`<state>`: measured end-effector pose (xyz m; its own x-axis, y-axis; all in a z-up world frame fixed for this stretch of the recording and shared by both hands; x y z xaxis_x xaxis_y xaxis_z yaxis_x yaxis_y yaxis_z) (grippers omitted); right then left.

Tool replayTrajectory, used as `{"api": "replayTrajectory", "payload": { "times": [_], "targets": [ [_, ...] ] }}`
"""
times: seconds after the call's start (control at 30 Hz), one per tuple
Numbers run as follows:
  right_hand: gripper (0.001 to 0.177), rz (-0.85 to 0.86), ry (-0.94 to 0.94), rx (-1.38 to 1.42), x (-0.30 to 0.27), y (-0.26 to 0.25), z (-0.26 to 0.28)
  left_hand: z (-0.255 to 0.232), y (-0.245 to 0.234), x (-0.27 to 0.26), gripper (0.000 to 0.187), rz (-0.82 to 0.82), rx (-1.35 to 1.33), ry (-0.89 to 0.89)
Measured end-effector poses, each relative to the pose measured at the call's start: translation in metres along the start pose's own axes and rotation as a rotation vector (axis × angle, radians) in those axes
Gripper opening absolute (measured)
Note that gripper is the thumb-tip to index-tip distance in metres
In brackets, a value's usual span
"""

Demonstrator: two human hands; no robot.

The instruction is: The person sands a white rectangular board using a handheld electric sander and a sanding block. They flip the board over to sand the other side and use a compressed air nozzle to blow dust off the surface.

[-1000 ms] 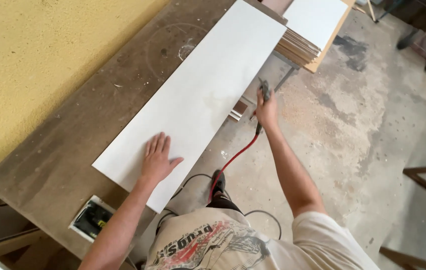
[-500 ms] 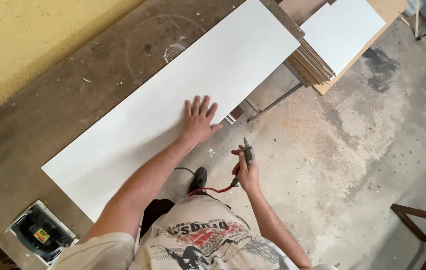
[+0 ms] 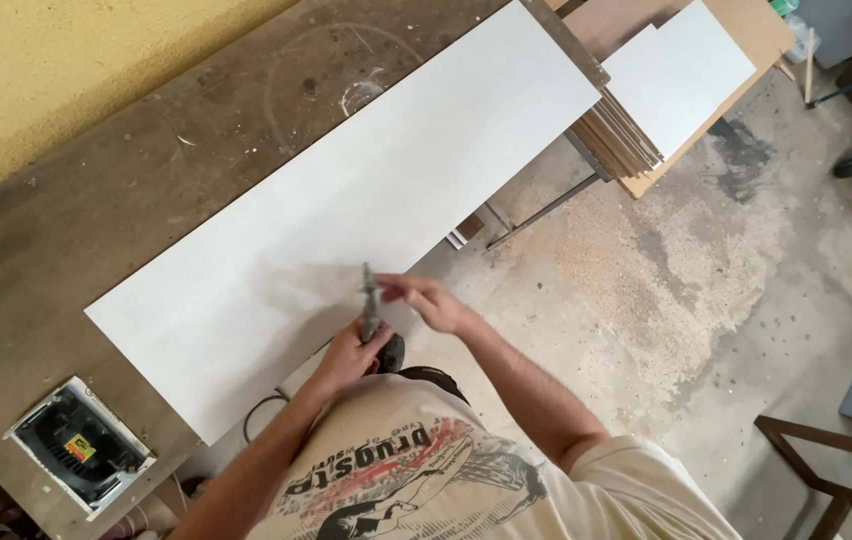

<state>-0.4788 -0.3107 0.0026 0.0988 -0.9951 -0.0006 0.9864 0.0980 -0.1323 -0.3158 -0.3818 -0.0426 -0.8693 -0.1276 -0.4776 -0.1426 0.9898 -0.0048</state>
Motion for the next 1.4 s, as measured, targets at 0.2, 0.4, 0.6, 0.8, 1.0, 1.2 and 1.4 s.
{"api": "replayTrajectory", "payload": {
  "times": [0.2,0.4,0.6,0.8,1.0,1.2,1.4],
  "targets": [
    [0.08,-0.322,0.435,-1.251,0.018,-0.066,-0.076,0.035,-0.018,-0.016,0.056,-0.152,0.079,-0.102],
    [0.096,-0.229,0.582,-1.197,0.016,-0.116,-0.068,0.019,0.0,-0.013,0.051,-0.134,-0.041,-0.078],
    [0.096,-0.199,0.698,-1.133,-0.003,-0.222,-0.093,0.008,0.015,0.017,0.055,-0.164,-0.003,-0.184],
    [0.106,-0.171,0.763,-0.984,-0.018,-0.344,-0.088,-0.042,0.033,0.051,0.047,-0.012,0.154,-0.36],
    [0.104,-0.249,0.73,-1.083,-0.013,-0.44,-0.107,-0.101,0.025,0.047,0.039,0.008,0.3,-0.463],
    [0.1,-0.176,0.703,-1.1,0.065,-0.48,-0.109,-0.077,0.029,0.047,0.037,-0.096,0.216,-0.4],
    [0.105,-0.22,0.673,-1.084,0.137,-0.492,-0.136,-0.071,0.029,0.026,0.033,-0.143,0.203,-0.449]
  ]
}}
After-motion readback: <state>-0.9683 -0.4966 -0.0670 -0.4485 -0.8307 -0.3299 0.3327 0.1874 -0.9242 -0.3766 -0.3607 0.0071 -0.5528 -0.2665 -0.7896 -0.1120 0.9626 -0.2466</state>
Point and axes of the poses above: each hand's wrist, its own x-axis towards the middle knuckle, its own y-axis out of the palm, z = x × y, the point moved 4 cm from there along x, towards the middle knuckle, and after that the axes turned 15 degrees about z, right-handed, at the moved point
